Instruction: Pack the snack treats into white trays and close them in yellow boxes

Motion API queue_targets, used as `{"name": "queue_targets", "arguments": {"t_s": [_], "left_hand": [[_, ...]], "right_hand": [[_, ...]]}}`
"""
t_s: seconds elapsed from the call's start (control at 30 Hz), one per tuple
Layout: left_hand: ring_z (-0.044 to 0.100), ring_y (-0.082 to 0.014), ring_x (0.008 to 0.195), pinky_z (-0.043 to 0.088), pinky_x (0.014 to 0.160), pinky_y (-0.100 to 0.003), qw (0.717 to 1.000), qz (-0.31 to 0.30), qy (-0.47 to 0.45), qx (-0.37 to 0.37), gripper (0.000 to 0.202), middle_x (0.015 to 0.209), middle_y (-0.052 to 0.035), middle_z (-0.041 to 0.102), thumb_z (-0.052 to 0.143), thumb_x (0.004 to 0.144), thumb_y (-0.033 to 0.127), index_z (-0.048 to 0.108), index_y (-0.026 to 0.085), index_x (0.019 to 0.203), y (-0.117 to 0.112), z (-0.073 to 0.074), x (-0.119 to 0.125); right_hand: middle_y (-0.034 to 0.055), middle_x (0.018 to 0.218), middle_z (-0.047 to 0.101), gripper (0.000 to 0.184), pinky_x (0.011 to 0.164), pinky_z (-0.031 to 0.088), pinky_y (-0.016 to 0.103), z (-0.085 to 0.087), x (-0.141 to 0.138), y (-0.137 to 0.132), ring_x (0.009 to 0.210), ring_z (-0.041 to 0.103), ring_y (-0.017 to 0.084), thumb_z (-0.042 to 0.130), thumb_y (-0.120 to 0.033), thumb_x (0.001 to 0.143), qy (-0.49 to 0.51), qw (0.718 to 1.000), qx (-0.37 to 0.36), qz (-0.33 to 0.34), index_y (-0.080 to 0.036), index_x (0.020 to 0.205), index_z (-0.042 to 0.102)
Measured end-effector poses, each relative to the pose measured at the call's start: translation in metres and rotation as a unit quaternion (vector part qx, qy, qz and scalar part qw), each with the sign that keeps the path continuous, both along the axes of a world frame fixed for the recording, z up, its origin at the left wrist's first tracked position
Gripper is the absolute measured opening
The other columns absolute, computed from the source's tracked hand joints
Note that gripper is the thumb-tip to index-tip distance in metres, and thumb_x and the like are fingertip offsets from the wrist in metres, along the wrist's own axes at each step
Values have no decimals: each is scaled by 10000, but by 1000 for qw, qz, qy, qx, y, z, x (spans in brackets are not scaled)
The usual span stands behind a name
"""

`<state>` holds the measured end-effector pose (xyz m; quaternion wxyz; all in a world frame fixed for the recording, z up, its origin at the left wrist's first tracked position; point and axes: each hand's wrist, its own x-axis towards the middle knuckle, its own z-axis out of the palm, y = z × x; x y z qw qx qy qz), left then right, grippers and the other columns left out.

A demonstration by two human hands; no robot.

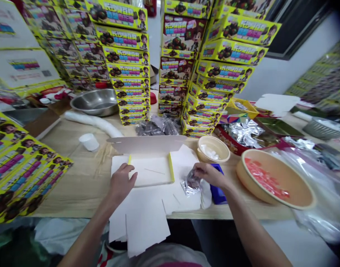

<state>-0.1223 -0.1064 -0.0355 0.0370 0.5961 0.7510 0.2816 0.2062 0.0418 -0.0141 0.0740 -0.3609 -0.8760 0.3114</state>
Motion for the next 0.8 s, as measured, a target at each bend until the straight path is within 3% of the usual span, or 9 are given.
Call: {"name": "queue_targets", "arguments": {"t_s": [0.07, 0.17, 0.23, 0.33, 0.43, 0.5, 0.63, 0.7, 0.8], "left_hand": [[483, -101, 535, 400, 605, -260, 999, -14, -38, 21, 87, 802, -5, 558, 543, 783, 235, 580, 163, 816, -4, 0, 1], [460, -93, 529, 383, 575, -234, 993, -7, -82, 83, 98, 722, 8, 524, 514, 795, 229, 574, 165, 751, -11, 3, -4], [460, -99, 542, 379, 571, -226, 986, 41, -93, 130, 150, 677, 9, 506, 499, 805, 239, 564, 167, 691, -13, 7, -19], [491, -114, 583, 390, 585, -222, 971, 138, -99, 167, 183, 677, -1, 530, 501, 805, 281, 569, 168, 679, -14, 18, -50], [486, -125, 573, 383, 570, -227, 978, 151, -83, 121, 267, 634, 3, 524, 523, 798, 397, 552, 175, 653, -9, 20, -64], [463, -126, 531, 367, 549, -236, 989, 126, -63, 43, 350, 573, 16, 490, 551, 764, 493, 510, 183, 605, -2, 13, -59], [464, -127, 490, 359, 526, -237, 988, 87, -86, -91, 289, 546, 38, 479, 552, 746, 468, 481, 196, 678, 7, -17, -32], [463, -127, 486, 351, 510, -230, 984, 70, -116, -114, 212, 530, 45, 463, 501, 773, 395, 457, 203, 696, 7, -33, -22], [465, -133, 499, 338, 491, -227, 981, 71, -151, -99, 216, 519, 41, 443, 440, 801, 389, 439, 209, 681, 5, -49, -15]], "right_hand": [[28, 763, 599, 103, 649, 395, 237, -7, -2, -10, 720, 540, 154, 475, -101, 728, -28, 998, -14, 49, -173, 750, 546], [63, 781, 580, 94, 700, 400, 282, -31, -2, -23, 761, 533, 185, 481, -88, 684, -63, 994, 85, 15, -180, 676, 497], [66, 777, 576, 81, 683, 408, 301, -51, 1, -23, 728, 533, 189, 464, -113, 703, -63, 991, 118, -17, -193, 696, 480], [54, 788, 603, 134, 647, 435, 303, -66, 9, -11, 693, 561, 187, 464, -158, 722, -32, 994, 98, -35, -206, 839, 510], [82, 980, 634, 328, 778, 469, 339, -53, 12, 9, 885, 604, 221, 520, -226, 732, 25, 995, 83, -49, -206, 1059, 527], [95, 1039, 631, 305, 825, 466, 355, -31, 3, 29, 949, 598, 234, 520, -287, 778, 61, 992, 86, -70, -197, 1068, 547], [81, 897, 660, 238, 764, 481, 344, 7, -56, 94, 832, 616, 223, 456, -366, 853, 131, 983, 93, -92, -183, 916, 595], [92, 972, 653, 281, 800, 477, 354, 9, -104, 131, 886, 612, 230, 493, -391, 836, 170, 980, 89, -58, -173, 988, 583], [128, 1209, 567, 538, 929, 420, 402, -5, -178, 177, 1092, 536, 265, 622, -432, 744, 202, 976, 85, 5, -167, 1192, 486]]}}
